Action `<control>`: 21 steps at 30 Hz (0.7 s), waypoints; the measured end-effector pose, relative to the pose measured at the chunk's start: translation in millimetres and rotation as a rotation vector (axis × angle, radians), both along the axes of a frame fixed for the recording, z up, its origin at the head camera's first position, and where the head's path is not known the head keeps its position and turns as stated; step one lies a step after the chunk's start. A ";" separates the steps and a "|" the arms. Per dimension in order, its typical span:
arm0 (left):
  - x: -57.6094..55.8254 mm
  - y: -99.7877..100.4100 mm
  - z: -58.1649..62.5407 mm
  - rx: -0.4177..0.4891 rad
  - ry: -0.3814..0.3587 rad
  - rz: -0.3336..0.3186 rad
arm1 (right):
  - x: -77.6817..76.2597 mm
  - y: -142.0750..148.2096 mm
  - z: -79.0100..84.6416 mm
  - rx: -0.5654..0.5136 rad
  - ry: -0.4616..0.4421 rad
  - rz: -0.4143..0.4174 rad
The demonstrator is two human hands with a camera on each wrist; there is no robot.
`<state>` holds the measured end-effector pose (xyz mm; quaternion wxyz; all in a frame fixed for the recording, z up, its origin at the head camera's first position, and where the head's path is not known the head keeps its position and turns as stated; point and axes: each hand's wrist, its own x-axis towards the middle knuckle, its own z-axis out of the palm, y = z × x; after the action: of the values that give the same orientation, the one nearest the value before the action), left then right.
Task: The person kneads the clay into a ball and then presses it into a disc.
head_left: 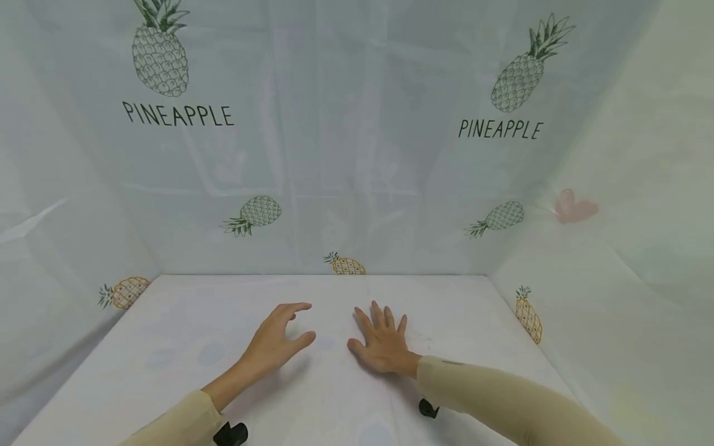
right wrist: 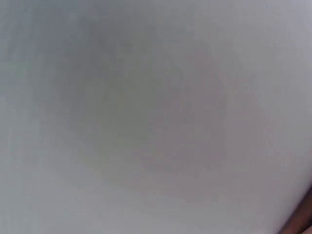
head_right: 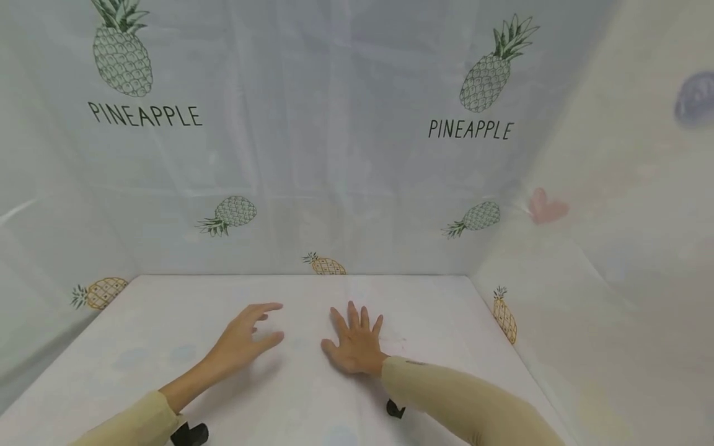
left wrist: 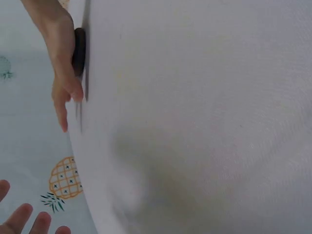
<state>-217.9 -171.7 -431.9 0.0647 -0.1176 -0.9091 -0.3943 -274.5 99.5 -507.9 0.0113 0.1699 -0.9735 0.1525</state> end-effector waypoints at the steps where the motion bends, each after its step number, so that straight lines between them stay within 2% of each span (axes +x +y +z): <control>1: 0.3 -3.9 0.2 -0.005 -0.005 0.002 | -0.1 0.2 0.9 -0.020 -0.030 0.001; 4: 0.8 -17.5 0.8 -0.019 -0.003 0.010 | 0.1 1.6 12.9 -0.109 -0.112 0.004; 7: 1.5 -34.1 2.4 -0.037 0.042 0.017 | 1.7 4.4 34.1 -0.179 -0.171 0.002; 9: 3.8 -46.2 4.3 -0.051 0.069 0.029 | 3.5 8.7 51.4 -0.216 -0.181 0.010; 15: 11.5 -87.5 15.1 -0.114 0.141 0.067 | 8.8 33.1 99.1 -0.226 -0.155 0.047; 21: 21.6 -122.8 31.1 -0.228 0.221 0.134 | 18.3 65.0 122.3 -0.184 -0.061 0.057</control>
<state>-196.3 -294.5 -400.8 0.1768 -0.1058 -0.9410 -0.2683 -256.3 164.5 -385.7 -0.0070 0.1910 -0.9501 0.2467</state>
